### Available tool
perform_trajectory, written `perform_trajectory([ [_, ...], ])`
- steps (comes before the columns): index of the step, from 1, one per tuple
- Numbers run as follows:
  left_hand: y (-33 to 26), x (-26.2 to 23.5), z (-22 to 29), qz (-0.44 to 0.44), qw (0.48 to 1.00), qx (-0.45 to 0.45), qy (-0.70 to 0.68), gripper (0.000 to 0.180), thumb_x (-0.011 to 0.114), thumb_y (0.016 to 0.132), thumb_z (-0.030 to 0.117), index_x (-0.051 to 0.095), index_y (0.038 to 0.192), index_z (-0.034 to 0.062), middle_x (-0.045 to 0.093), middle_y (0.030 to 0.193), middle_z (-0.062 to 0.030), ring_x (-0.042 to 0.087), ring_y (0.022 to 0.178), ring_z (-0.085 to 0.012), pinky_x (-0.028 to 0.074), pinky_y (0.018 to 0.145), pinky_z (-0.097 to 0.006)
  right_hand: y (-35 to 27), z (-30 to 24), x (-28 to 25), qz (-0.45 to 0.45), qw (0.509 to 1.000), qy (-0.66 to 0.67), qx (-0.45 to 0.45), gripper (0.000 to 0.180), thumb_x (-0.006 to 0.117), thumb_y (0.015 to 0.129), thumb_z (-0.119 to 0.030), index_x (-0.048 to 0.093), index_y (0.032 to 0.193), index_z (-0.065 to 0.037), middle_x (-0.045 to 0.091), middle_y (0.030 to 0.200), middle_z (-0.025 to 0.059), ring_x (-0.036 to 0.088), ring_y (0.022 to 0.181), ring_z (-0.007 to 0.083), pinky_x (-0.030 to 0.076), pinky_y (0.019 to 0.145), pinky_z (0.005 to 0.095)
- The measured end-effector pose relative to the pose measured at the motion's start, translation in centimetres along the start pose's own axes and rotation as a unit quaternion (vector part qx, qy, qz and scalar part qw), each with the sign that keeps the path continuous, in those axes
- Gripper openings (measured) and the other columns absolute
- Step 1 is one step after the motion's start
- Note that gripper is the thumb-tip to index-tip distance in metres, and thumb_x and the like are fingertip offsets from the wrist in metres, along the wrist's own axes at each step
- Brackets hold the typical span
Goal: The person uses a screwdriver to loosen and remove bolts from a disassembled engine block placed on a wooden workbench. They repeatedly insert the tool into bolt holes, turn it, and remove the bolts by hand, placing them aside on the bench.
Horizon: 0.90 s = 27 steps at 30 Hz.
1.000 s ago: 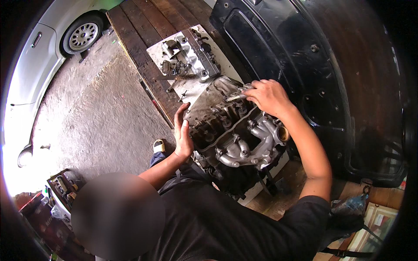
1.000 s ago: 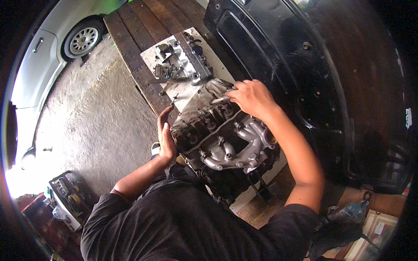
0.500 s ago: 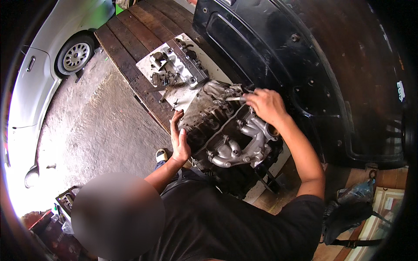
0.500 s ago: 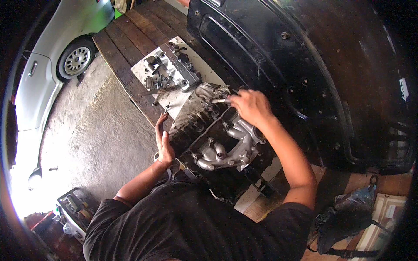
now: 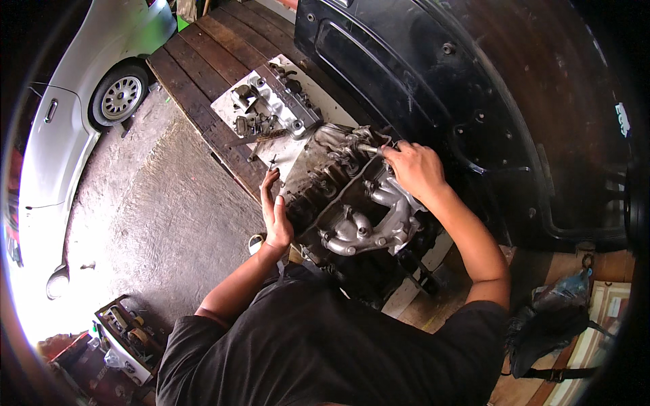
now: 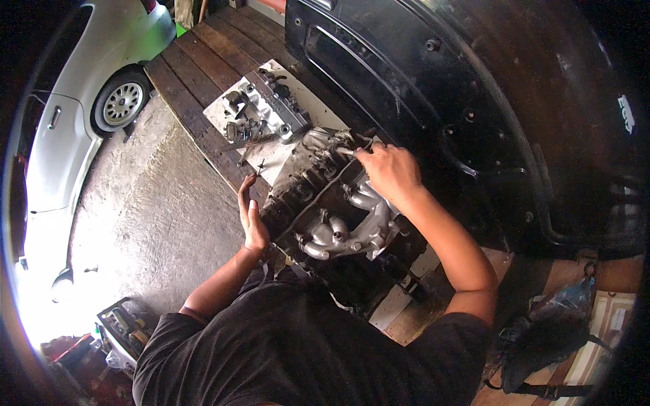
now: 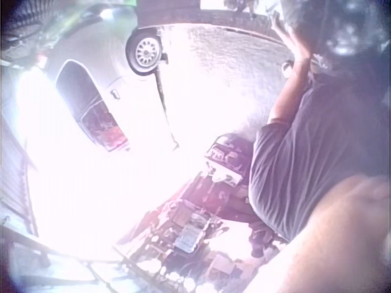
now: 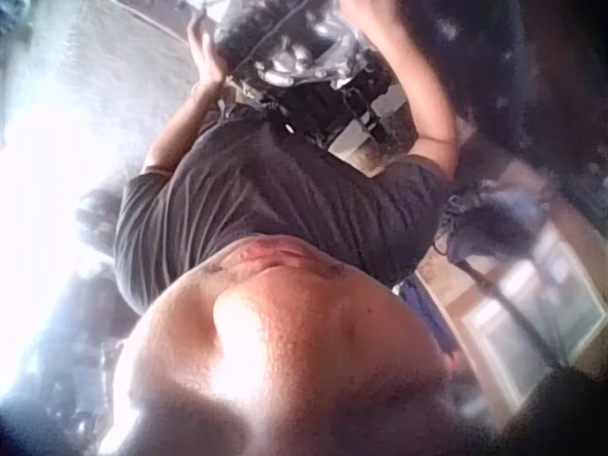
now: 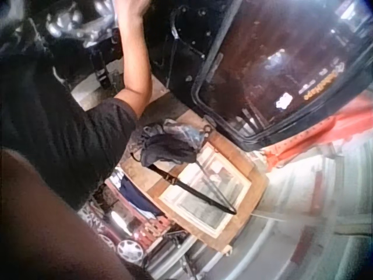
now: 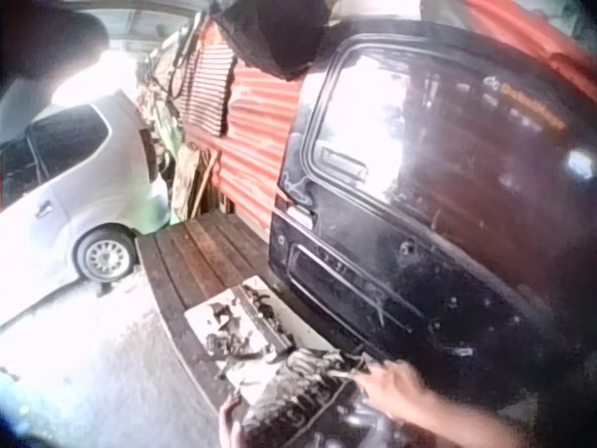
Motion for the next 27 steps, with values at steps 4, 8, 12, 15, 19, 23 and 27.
perform_trajectory([
  [4, -0.3, 0.2, 0.0, 0.001, 1.0, 0.004, 0.007, 0.057, 0.042, 0.098, 0.036, 0.043, 0.138, -0.0046, 0.044, 0.143, -0.0206, 0.029, 0.145, -0.0343, 0.016, 0.119, -0.045, -0.6, 0.2, -0.5, -0.025, 0.999, -0.006, -0.032, 0.017, 0.064, 0.084, -0.017, 0.074, 0.098, -0.014, 0.067, 0.088, 0.0105, 0.068, 0.084, 0.029, 0.053, 0.073, 0.0415],
  [8, -0.2, 0.3, 0.0, -0.001, 1.0, 0.011, 0.019, 0.056, 0.041, 0.099, 0.035, 0.043, 0.139, -0.0046, 0.045, 0.142, -0.0204, 0.03, 0.144, -0.0343, 0.017, 0.119, -0.045, 1.2, 1.4, 0.1, -0.02, 0.998, -0.023, -0.061, 0.015, 0.066, 0.086, -0.018, 0.074, 0.098, -0.014, 0.067, 0.088, 0.0102, 0.068, 0.086, 0.0288, 0.053, 0.074, 0.0415],
  [12, 0.0, 0.1, -0.3, 0.01, 0.999, 0.02, 0.032, 0.055, 0.04, 0.099, 0.034, 0.043, 0.139, -0.0043, 0.047, 0.141, -0.0199, 0.031, 0.144, -0.0337, 0.018, 0.119, -0.044, 3.7, 1.1, -0.9, 0.099, 0.993, 0.056, -0.01, 0.014, 0.06, 0.09, -0.016, 0.072, 0.097, -0.013, 0.068, 0.087, 0.0137, 0.069, 0.084, 0.0325, 0.057, 0.074, 0.0434],
  [15, -0.3, 0.0, -0.4, 0.018, 0.999, 0.018, 0.034, 0.054, 0.04, 0.099, 0.033, 0.043, 0.14, -0.0031, 0.047, 0.141, -0.0189, 0.032, 0.144, -0.0331, 0.018, 0.119, -0.044, 2.3, 2.1, -2.1, 0.037, 0.994, 0.105, 0.015, 0.019, 0.067, 0.088, -0.025, 0.074, 0.102, -0.013, 0.07, 0.089, 0.0126, 0.069, 0.084, 0.0328, 0.055, 0.074, 0.0442],
  [19, -0.1, 0.2, -0.4, 0.022, 0.999, 0.024, 0.036, 0.053, 0.04, 0.099, 0.031, 0.045, 0.139, -0.0028, 0.048, 0.141, -0.0188, 0.034, 0.142, -0.0328, 0.019, 0.119, -0.043, 0.7, 3.0, -0.3, 0.01, 0.993, 0.11, 0.043, 0.021, 0.071, 0.086, -0.028, 0.075, 0.102, -0.015, 0.072, 0.091, 0.0117, 0.069, 0.086, 0.0327, 0.055, 0.075, 0.044],
  [23, -0.3, -0.1, -0.7, 0.037, 0.997, 0.022, 0.058, 0.052, 0.041, 0.099, 0.031, 0.045, 0.139, -0.0029, 0.048, 0.141, -0.0195, 0.036, 0.141, -0.0326, 0.02, 0.118, -0.043, -0.6, 2.4, -0.6, 0.086, 0.987, 0.117, 0.074, 0.021, 0.071, 0.086, -0.027, 0.075, 0.103, -0.016, 0.071, 0.092, 0.0104, 0.069, 0.085, 0.0319, 0.055, 0.074, 0.0441],
  [27, -0.3, 0.0, -0.8, 0.049, 0.997, 0.023, 0.063, 0.052, 0.041, 0.1, 0.033, 0.046, 0.137, -0.003, 0.049, 0.141, -0.0192, 0.037, 0.139, -0.0319, 0.021, 0.118, -0.043, -3.7, 1.9, -3.8, 0.025, 0.977, 0.2, 0.065, 0.025, 0.073, 0.083, -0.034, 0.075, 0.101, -0.016, 0.072, 0.091, 0.0112, 0.07, 0.085, 0.0316, 0.056, 0.074, 0.0426],
])
Point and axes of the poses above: each hand's wrist, its own y-axis towards the middle knuckle, its own x-axis out of the palm, z = x × y, the point moved 3 cm from there along y, towards the middle knuckle
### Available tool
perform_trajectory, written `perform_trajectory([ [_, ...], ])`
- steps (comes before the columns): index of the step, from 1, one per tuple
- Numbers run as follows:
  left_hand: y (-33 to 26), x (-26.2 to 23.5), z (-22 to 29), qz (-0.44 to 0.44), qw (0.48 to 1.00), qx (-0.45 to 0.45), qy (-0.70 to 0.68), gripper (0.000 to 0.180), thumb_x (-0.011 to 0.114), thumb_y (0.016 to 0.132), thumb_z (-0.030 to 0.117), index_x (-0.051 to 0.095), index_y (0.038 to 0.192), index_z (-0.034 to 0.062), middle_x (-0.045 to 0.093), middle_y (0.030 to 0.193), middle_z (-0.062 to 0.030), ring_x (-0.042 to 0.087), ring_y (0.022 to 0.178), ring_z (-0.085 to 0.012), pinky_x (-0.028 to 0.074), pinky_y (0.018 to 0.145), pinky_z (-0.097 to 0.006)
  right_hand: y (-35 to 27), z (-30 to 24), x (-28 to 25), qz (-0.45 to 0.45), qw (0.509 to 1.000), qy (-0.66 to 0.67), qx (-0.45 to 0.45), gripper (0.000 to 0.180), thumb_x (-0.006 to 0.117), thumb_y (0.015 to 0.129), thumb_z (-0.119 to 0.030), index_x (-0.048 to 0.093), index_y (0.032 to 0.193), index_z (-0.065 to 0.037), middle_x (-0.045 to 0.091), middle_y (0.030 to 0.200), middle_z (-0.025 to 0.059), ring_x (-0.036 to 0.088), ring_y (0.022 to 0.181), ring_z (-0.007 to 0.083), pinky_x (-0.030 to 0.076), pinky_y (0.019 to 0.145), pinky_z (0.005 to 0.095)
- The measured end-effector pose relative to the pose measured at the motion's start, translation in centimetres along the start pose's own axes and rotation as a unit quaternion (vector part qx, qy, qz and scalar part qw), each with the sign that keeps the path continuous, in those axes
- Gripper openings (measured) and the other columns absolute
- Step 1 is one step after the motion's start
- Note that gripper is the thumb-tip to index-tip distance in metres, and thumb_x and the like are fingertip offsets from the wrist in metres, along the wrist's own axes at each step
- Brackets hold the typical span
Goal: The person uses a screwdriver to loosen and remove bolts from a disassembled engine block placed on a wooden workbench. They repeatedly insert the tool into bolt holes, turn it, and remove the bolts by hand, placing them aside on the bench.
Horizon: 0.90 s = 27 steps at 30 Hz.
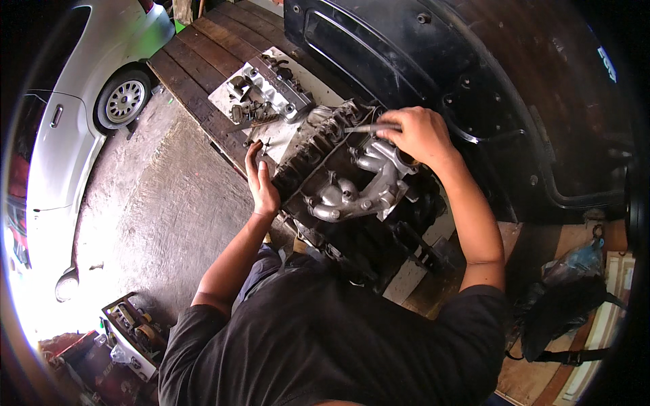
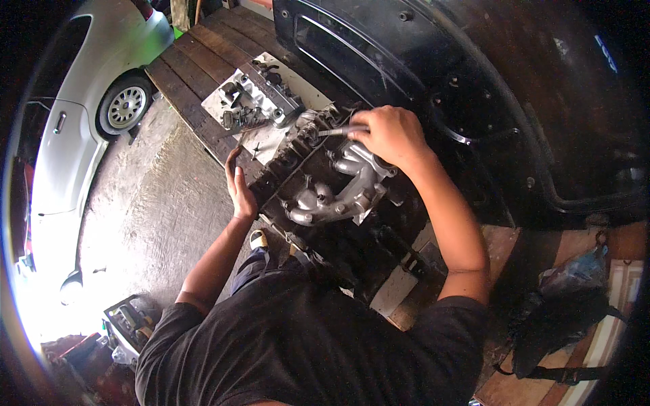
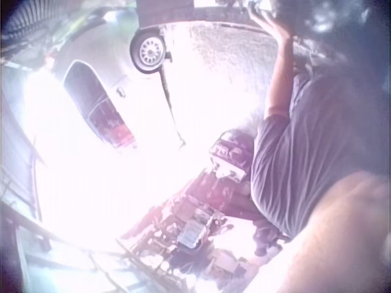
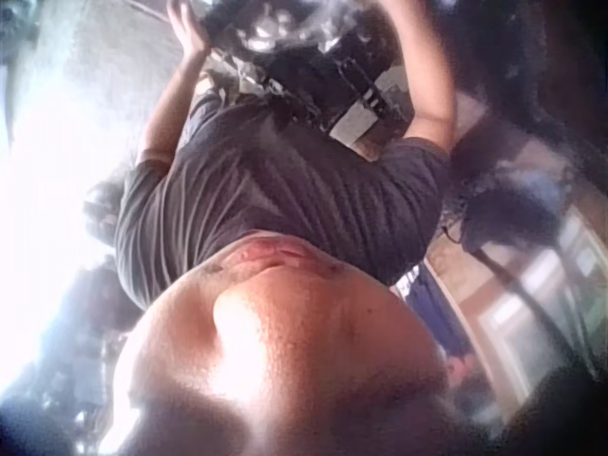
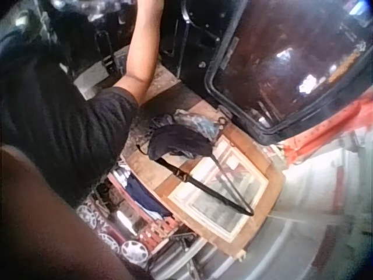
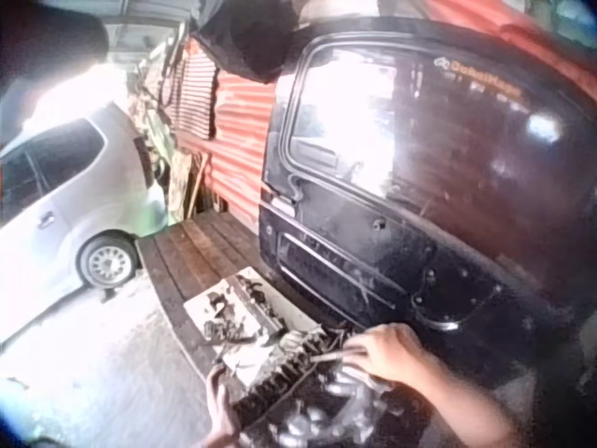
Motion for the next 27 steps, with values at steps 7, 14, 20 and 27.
perform_trajectory([
  [7, -0.1, -0.2, -0.3, 0.007, 1.0, 0.025, -0.015, 0.049, 0.041, 0.101, 0.031, 0.048, 0.136, -0.0021, 0.049, 0.14, -0.0169, 0.041, 0.136, -0.0283, 0.024, 0.117, -0.041, -0.5, -0.6, 2.5, -0.093, 0.993, -0.045, -0.063, 0.025, 0.074, 0.082, -0.035, 0.077, 0.1, -0.017, 0.073, 0.09, 0.0132, 0.071, 0.088, 0.0312, 0.055, 0.078, 0.044],
  [14, -0.9, -0.6, -1.1, -0.013, 0.999, -0.028, 0.019, 0.05, 0.039, 0.101, 0.031, 0.047, 0.138, -0.0003, 0.05, 0.14, -0.016, 0.041, 0.136, -0.0279, 0.025, 0.116, -0.039, -2.5, -1.4, 2.7, -0.044, 0.998, 0.008, -0.037, 0.025, 0.07, 0.086, -0.037, 0.076, 0.099, -0.016, 0.073, 0.086, 0.0146, 0.071, 0.085, 0.032, 0.055, 0.075, 0.0437],
  [20, -1.0, -0.4, -0.6, -0.014, 0.999, 0.029, 0.044, 0.052, 0.038, 0.1, 0.034, 0.049, 0.137, -0.0011, 0.052, 0.138, -0.0175, 0.043, 0.135, -0.0297, 0.026, 0.116, -0.04, -2.3, 0.0, 3.9, 0.018, 0.998, -0.045, -0.029, 0.026, 0.066, 0.09, -0.038, 0.076, 0.097, -0.015, 0.073, 0.085, 0.0133, 0.072, 0.081, 0.0319, 0.055, 0.072, 0.0439],
  [27, -1.3, -0.5, -0.6, 0.0, 0.998, 0.06, 0.035, 0.054, 0.039, 0.1, 0.037, 0.051, 0.135, -0.0021, 0.053, 0.137, -0.0185, 0.04, 0.139, -0.0315, 0.024, 0.117, -0.041, -4.3, -0.3, 2.8, -0.076, 0.994, -0.063, -0.046, 0.023, 0.067, 0.088, -0.037, 0.076, 0.094, -0.016, 0.072, 0.083, 0.0146, 0.071, 0.082, 0.0322, 0.056, 0.073, 0.0444],
])
Point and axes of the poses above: each hand's wrist, its own y-axis towards the middle knuckle, its own x-axis out of the palm, z = x × y, the point moved 3 cm from there along y, towards the middle knuckle
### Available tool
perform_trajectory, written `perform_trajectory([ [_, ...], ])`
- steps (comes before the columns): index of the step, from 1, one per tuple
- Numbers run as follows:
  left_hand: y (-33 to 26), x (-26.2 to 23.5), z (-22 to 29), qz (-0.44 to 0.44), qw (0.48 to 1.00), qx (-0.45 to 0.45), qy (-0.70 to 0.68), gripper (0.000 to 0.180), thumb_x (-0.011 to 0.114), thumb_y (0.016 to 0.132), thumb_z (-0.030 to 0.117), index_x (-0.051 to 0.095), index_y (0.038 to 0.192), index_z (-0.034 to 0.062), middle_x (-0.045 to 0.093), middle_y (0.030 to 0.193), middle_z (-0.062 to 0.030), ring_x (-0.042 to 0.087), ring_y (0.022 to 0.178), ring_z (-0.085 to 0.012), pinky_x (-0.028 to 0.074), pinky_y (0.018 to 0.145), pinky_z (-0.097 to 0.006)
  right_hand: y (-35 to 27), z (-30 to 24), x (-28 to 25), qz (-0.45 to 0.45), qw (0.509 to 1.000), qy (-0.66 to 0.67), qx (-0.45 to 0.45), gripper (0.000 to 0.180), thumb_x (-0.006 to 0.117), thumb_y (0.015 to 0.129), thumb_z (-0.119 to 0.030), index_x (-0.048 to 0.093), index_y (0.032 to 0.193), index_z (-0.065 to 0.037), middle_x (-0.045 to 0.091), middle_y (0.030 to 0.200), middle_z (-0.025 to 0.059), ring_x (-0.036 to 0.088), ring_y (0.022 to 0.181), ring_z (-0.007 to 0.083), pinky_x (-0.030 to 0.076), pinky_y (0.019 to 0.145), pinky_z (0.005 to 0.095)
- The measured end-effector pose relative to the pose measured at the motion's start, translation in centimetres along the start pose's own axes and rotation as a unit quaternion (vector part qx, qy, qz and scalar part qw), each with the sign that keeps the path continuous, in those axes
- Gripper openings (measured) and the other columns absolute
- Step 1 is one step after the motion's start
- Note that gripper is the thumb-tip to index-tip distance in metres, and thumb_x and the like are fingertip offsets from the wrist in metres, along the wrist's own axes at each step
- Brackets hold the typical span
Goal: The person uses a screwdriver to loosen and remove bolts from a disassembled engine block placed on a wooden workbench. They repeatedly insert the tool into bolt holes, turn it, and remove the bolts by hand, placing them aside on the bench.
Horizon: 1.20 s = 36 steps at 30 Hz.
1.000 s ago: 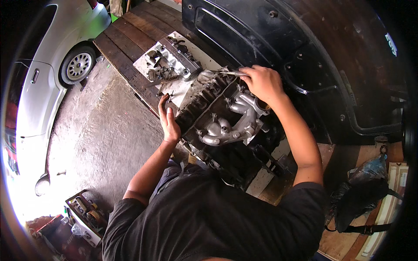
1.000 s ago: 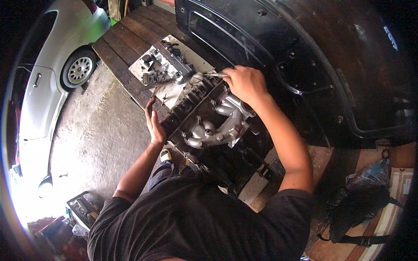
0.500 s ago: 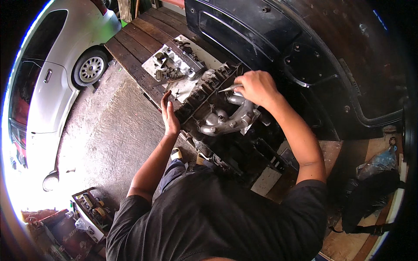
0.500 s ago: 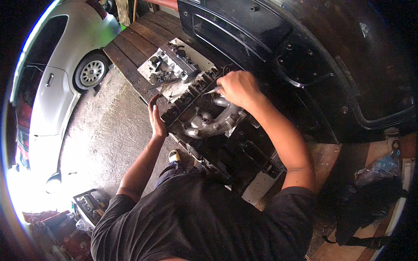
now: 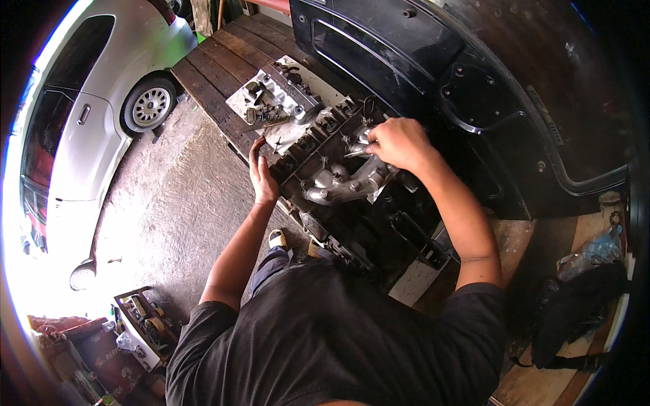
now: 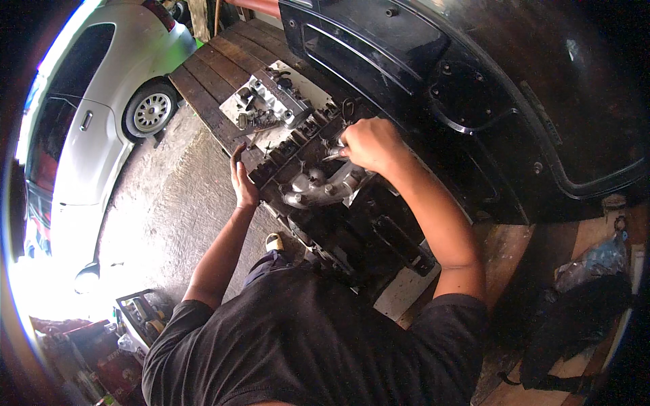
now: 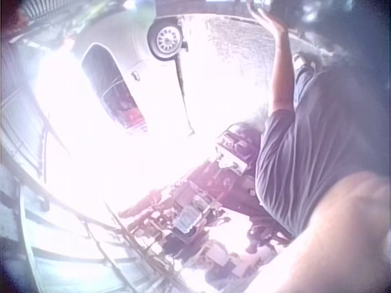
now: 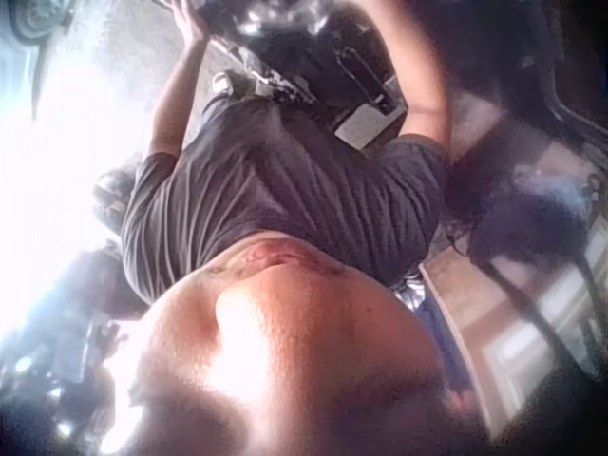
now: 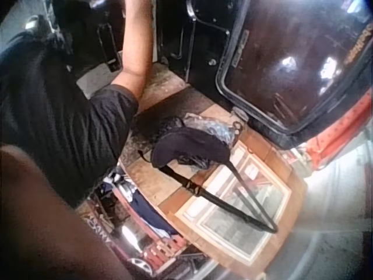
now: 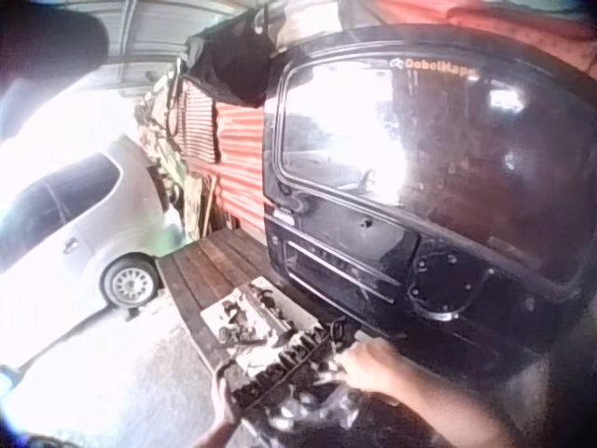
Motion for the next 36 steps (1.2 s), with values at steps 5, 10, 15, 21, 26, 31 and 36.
perform_trajectory([
  [5, -0.1, -0.1, 0.1, 0.0, 1.0, 0.015, 0.005, 0.055, 0.039, 0.099, 0.038, 0.051, 0.135, -0.0022, 0.053, 0.138, -0.0188, 0.038, 0.14, -0.0324, 0.023, 0.117, -0.042, 1.8, 0.2, 1.3, 0.143, 0.989, -0.016, -0.032, 0.021, 0.069, 0.086, -0.033, 0.075, 0.089, -0.013, 0.072, 0.083, 0.0149, 0.072, 0.082, 0.0321, 0.056, 0.072, 0.0438],
  [10, -0.2, -0.2, 1.3, -0.002, 1.0, 0.015, 0.003, 0.054, 0.039, 0.099, 0.037, 0.051, 0.135, -0.0021, 0.053, 0.138, -0.0187, 0.038, 0.141, -0.0323, 0.023, 0.118, -0.043, -0.3, -0.6, -0.4, 0.087, 0.995, -0.035, -0.039, 0.02, 0.071, 0.084, -0.029, 0.075, 0.088, -0.01, 0.072, 0.081, 0.0135, 0.071, 0.08, 0.0308, 0.055, 0.07, 0.0422],
  [15, -0.1, -0.1, 1.2, -0.001, 1.0, 0.015, 0.005, 0.055, 0.039, 0.099, 0.037, 0.05, 0.135, -0.0017, 0.052, 0.138, -0.0186, 0.037, 0.142, -0.0335, 0.022, 0.118, -0.043, 0.8, -2.1, 1.2, 0.016, 0.977, -0.175, -0.12, 0.004, 0.069, 0.071, -0.01, 0.073, 0.07, -0.01, 0.073, 0.078, 0.0128, 0.073, 0.075, 0.0269, 0.057, 0.063, 0.0377],
  [21, -0.1, -0.1, 1.2, 0.005, 1.0, 0.025, 0.013, 0.055, 0.038, 0.099, 0.038, 0.05, 0.135, -0.0019, 0.053, 0.138, -0.0193, 0.036, 0.142, -0.0342, 0.022, 0.118, -0.044, 2.5, -2.8, 1.1, 0.026, 0.962, -0.204, -0.181, 0.008, 0.066, 0.077, -0.013, 0.073, 0.073, -0.011, 0.073, 0.075, 0.0108, 0.073, 0.074, 0.025, 0.056, 0.061, 0.0381],
  [26, -0.1, -0.1, 0.8, 0.012, 0.999, 0.03, -0.001, 0.055, 0.038, 0.099, 0.039, 0.051, 0.134, -0.0024, 0.053, 0.138, -0.0189, 0.037, 0.142, -0.0339, 0.021, 0.118, -0.044, 2.1, -0.9, 1.2, 0.155, 0.975, -0.088, -0.135, 0.018, 0.07, 0.085, -0.032, 0.074, 0.09, -0.015, 0.07, 0.08, 0.01, 0.069, 0.08, 0.0279, 0.053, 0.074, 0.041],
  [31, -0.3, -0.2, 1.1, 0.012, 1.0, 0.026, -0.003, 0.053, 0.038, 0.099, 0.036, 0.051, 0.134, -0.0024, 0.053, 0.138, -0.0183, 0.036, 0.142, -0.0332, 0.021, 0.118, -0.044, 0.0, -0.2, -0.5, 0.087, 0.989, -0.063, -0.105, 0.021, 0.071, 0.085, -0.034, 0.074, 0.089, -0.014, 0.072, 0.079, 0.0102, 0.071, 0.08, 0.0284, 0.055, 0.071, 0.0415],
  [36, 0.0, -0.1, 1.2, 0.004, 0.999, 0.032, 0.01, 0.052, 0.038, 0.098, 0.033, 0.051, 0.134, -0.0023, 0.053, 0.138, -0.0183, 0.036, 0.142, -0.0333, 0.02, 0.118, -0.044, 3.3, -1.9, 1.2, -0.039, 0.965, -0.222, -0.13, 0.026, 0.078, 0.076, -0.034, 0.074, 0.088, -0.012, 0.071, 0.076, 0.0096, 0.071, 0.083, 0.0268, 0.054, 0.072, 0.041],
])
Point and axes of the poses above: each hand's wrist, its own y-axis towards the middle knuckle, its own x-axis out of the palm, z = x × y, the point moved 3 cm from there along y, towards the middle knuckle
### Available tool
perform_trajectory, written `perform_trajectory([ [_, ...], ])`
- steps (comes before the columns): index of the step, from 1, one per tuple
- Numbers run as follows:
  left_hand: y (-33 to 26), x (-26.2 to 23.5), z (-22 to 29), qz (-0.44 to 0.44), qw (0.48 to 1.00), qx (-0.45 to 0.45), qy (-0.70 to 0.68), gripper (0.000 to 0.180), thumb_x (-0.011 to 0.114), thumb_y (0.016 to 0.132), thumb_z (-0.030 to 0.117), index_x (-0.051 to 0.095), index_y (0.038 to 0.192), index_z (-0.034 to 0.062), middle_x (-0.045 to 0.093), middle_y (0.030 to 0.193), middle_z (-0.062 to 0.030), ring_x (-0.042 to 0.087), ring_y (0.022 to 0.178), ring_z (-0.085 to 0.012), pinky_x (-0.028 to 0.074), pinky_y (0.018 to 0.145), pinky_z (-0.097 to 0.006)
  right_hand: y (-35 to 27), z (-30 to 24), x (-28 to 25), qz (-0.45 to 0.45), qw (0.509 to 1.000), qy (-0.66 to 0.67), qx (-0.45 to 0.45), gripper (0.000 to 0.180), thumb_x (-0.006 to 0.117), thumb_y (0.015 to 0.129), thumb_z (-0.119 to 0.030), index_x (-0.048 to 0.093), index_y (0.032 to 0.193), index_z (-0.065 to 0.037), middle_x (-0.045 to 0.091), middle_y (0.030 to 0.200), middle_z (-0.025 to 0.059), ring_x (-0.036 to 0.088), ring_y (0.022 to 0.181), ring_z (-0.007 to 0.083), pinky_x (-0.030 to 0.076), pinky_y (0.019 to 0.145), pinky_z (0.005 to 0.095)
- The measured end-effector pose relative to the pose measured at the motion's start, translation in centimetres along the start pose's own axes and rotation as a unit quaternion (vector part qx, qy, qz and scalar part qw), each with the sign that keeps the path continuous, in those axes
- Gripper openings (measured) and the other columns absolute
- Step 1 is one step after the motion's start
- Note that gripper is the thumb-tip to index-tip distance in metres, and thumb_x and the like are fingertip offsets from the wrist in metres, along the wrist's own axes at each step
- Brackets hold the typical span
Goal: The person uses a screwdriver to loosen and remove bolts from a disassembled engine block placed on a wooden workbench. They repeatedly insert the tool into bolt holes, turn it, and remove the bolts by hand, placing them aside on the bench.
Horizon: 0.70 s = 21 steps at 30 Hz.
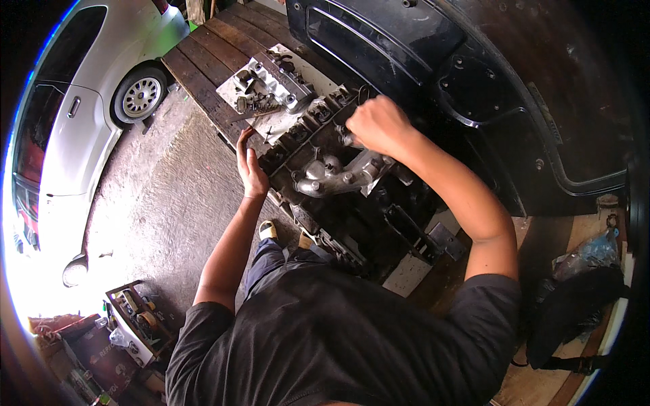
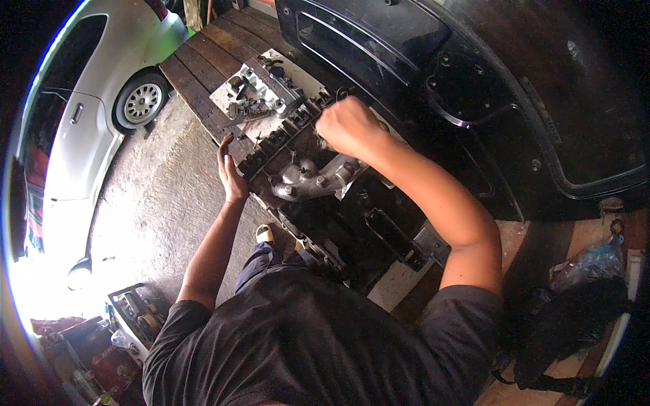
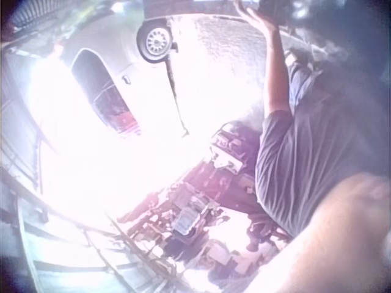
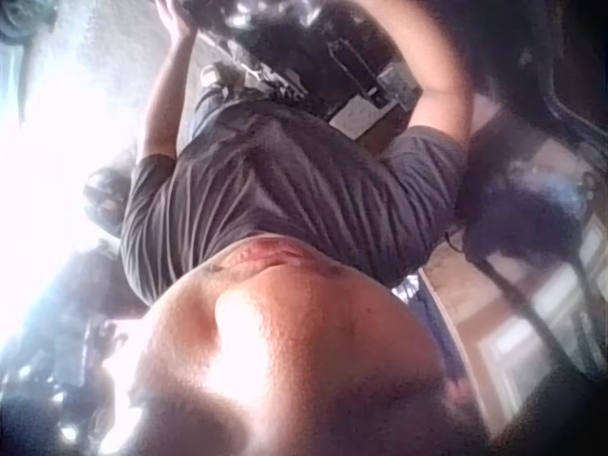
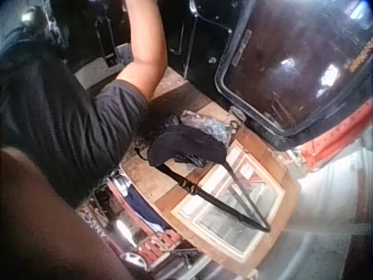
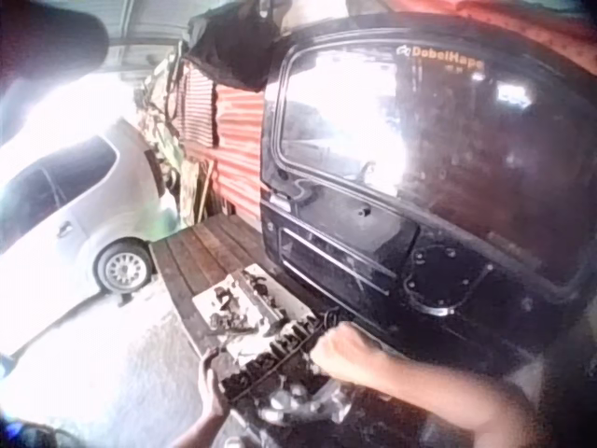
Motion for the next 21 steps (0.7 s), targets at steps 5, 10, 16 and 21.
perform_trajectory([
  [5, -0.1, 0.0, 0.2, 0.003, 1.0, -0.008, -0.002, 0.052, 0.038, 0.098, 0.033, 0.051, 0.133, -0.002, 0.053, 0.138, -0.0184, 0.036, 0.142, -0.0337, 0.021, 0.118, -0.044, 0.7, 1.3, -0.3, 0.188, 0.979, 0.081, 0.022, 0.024, 0.077, 0.078, -0.034, 0.073, 0.086, -0.012, 0.07, 0.075, 0.0104, 0.07, 0.079, 0.0284, 0.053, 0.07, 0.0433],
  [10, -0.2, -0.2, 0.7, 0.005, 1.0, -0.014, 0.009, 0.052, 0.038, 0.098, 0.034, 0.052, 0.134, -0.0017, 0.053, 0.139, -0.0186, 0.036, 0.142, -0.0337, 0.021, 0.118, -0.044, -2.9, 1.5, 0.5, 0.087, 0.973, 0.189, 0.101, 0.025, 0.076, 0.079, -0.036, 0.075, 0.094, -0.016, 0.073, 0.082, 0.0125, 0.072, 0.079, 0.0306, 0.055, 0.07, 0.0435],
  [16, 0.0, 0.2, -0.3, 0.001, 1.0, -0.01, -0.002, 0.054, 0.038, 0.099, 0.037, 0.052, 0.133, -0.0026, 0.053, 0.137, -0.0191, 0.037, 0.141, -0.0335, 0.021, 0.118, -0.044, 0.1, 0.8, 0.7, 0.162, 0.976, 0.13, 0.059, 0.027, 0.077, 0.079, -0.036, 0.074, 0.094, -0.014, 0.072, 0.079, 0.0115, 0.07, 0.078, 0.0305, 0.054, 0.069, 0.0444],
  [21, 0.0, -0.1, 0.3, 0.004, 1.0, -0.008, 0.006, 0.056, 0.037, 0.1, 0.04, 0.051, 0.134, -0.0027, 0.054, 0.136, -0.0193, 0.037, 0.141, -0.0339, 0.021, 0.118, -0.043, -3.2, 1.5, 0.1, 0.163, 0.94, 0.25, 0.166, 0.031, 0.076, 0.08, -0.04, 0.074, 0.095, -0.013, 0.072, 0.083, 0.0114, 0.07, 0.08, 0.0317, 0.055, 0.071, 0.0433],
])
Point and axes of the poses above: each hand's wrist, its own y-axis towards the middle knuckle, its own x-axis out of the palm, z = x × y, the point moved 3 cm from there along y, towards the middle knuckle
